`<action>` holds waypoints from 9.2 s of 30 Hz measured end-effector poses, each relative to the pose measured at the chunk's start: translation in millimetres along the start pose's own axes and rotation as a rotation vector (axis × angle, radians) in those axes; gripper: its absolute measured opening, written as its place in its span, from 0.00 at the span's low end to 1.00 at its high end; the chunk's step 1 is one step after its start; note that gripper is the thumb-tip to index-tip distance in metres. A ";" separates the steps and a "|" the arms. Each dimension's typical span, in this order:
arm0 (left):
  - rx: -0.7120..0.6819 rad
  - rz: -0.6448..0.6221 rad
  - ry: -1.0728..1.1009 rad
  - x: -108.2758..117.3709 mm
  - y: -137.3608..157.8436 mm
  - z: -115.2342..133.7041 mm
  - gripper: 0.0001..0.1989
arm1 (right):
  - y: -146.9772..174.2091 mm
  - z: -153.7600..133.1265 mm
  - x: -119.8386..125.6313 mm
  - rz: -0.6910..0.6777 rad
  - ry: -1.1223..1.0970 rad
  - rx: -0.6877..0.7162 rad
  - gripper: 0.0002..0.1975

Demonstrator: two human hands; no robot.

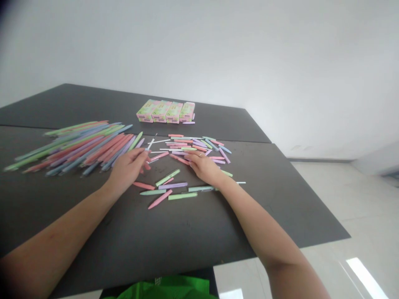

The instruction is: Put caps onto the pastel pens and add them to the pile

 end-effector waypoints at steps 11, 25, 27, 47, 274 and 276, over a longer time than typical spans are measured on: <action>-0.003 0.107 0.002 15.2 -1.5 4.5 0.17 | 6.6 -60.5 -9.7 -0.220 -0.131 0.098 0.18; -0.059 -0.001 0.083 10.8 -3.0 13.9 0.18 | -1.0 -44.6 -50.8 -0.194 0.200 0.114 0.20; -0.058 -0.070 0.125 8.5 -0.5 20.1 0.18 | -6.2 -39.3 -48.2 -0.181 0.190 0.092 0.19; -0.133 -0.148 0.338 -26.4 -6.4 11.7 0.15 | 115.1 10.3 47.5 -0.136 0.295 -0.258 0.33; -0.649 -0.116 -0.292 -14.4 24.9 34.7 0.19 | 21.5 -9.8 42.5 0.276 -0.635 -0.320 0.10; -0.654 -0.111 -0.297 -14.1 24.5 34.1 0.19 | 25.4 -6.3 44.1 0.294 -0.625 -0.323 0.10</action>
Point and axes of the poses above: each hand's wrist, its own y-axis away from the middle knuckle, its own x-axis out of the back of the hand, z = x × y, the point moved 5 cm from there along -y, towards the middle knuckle, and after that the axes turned 13 degrees about -y, right-handed, at the moved point
